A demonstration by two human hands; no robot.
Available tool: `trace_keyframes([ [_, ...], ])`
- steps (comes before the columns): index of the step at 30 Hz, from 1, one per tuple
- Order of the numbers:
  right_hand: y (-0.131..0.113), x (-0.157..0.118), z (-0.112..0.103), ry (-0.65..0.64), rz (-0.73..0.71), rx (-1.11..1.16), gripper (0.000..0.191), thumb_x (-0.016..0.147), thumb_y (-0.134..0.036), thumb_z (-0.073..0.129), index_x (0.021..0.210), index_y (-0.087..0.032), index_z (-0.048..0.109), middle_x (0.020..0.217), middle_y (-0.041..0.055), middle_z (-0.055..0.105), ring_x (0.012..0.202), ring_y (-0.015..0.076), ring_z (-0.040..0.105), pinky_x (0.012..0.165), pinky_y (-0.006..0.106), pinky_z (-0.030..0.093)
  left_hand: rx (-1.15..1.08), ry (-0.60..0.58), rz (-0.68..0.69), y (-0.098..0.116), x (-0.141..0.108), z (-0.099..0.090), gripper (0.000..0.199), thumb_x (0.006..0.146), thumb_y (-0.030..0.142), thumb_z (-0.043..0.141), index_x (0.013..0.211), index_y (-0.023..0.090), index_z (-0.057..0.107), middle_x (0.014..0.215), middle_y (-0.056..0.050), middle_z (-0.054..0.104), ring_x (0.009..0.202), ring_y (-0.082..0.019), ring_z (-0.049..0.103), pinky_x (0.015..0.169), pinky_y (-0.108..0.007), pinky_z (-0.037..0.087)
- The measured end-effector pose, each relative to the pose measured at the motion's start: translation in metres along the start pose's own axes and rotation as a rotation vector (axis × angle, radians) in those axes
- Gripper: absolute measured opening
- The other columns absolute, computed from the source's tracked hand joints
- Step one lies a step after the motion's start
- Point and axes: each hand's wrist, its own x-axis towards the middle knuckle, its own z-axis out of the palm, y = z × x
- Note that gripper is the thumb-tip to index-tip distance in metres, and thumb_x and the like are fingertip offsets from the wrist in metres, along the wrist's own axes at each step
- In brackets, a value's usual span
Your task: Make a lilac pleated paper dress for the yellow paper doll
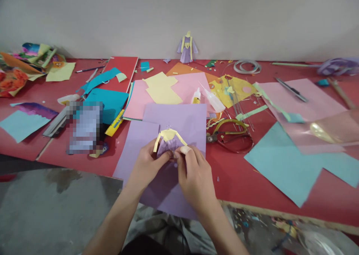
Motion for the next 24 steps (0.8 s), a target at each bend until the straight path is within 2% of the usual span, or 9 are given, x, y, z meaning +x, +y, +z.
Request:
trace_keyframes([
  [6, -0.0005, -0.0022, -0.0001, -0.008, 0.108, 0.031, 0.007, 0.100, -0.020, 0.052, 0.096, -0.023, 0.057, 0.083, 0.0030, 0.071, 0.073, 0.0182, 0.068, 0.065, 0.029, 0.051, 0.024, -0.009, 0.003, 0.0016, 0.0002, -0.0012, 0.010, 0.080, 0.019, 0.062, 0.089, 0.016, 0.064, 0.080, 0.001, 0.063, 0.073, -0.013, 0.056, 0.068, -0.024, 0.046],
  [11, -0.0016, -0.0031, -0.0013, -0.014, 0.138, 0.057, 0.008, 0.100, -0.021, 0.052, 0.095, -0.022, 0.058, 0.081, 0.0021, 0.071, 0.071, 0.0174, 0.069, 0.063, 0.027, 0.050, 0.018, -0.016, 0.009, 0.0022, 0.0003, -0.0012, 0.008, 0.080, 0.020, 0.063, 0.087, 0.016, 0.063, 0.080, 0.001, 0.062, 0.074, -0.013, 0.055, 0.069, -0.023, 0.046],
  [19, 0.0006, -0.0028, -0.0016, 0.025, 0.048, 0.030, 0.005, 0.099, -0.018, 0.056, 0.099, -0.020, 0.060, 0.088, 0.0032, 0.072, 0.080, 0.0160, 0.070, 0.073, 0.025, 0.054, -0.056, -0.024, 0.014, 0.0030, -0.0003, -0.0011, 0.005, 0.081, 0.019, 0.062, 0.086, 0.016, 0.062, 0.077, 0.003, 0.062, 0.074, -0.013, 0.059, 0.069, -0.022, 0.048],
  [24, -0.0008, 0.0002, -0.0041, 0.015, -0.007, 0.047, 0.008, 0.099, -0.014, 0.055, 0.100, -0.018, 0.062, 0.093, 0.0055, 0.073, 0.088, 0.0161, 0.070, 0.079, 0.025, 0.054, -0.043, -0.003, 0.033, 0.0046, -0.0012, 0.0002, 0.003, 0.082, 0.018, 0.062, 0.081, 0.017, 0.060, 0.072, 0.005, 0.058, 0.069, -0.010, 0.056, 0.065, -0.020, 0.045],
])
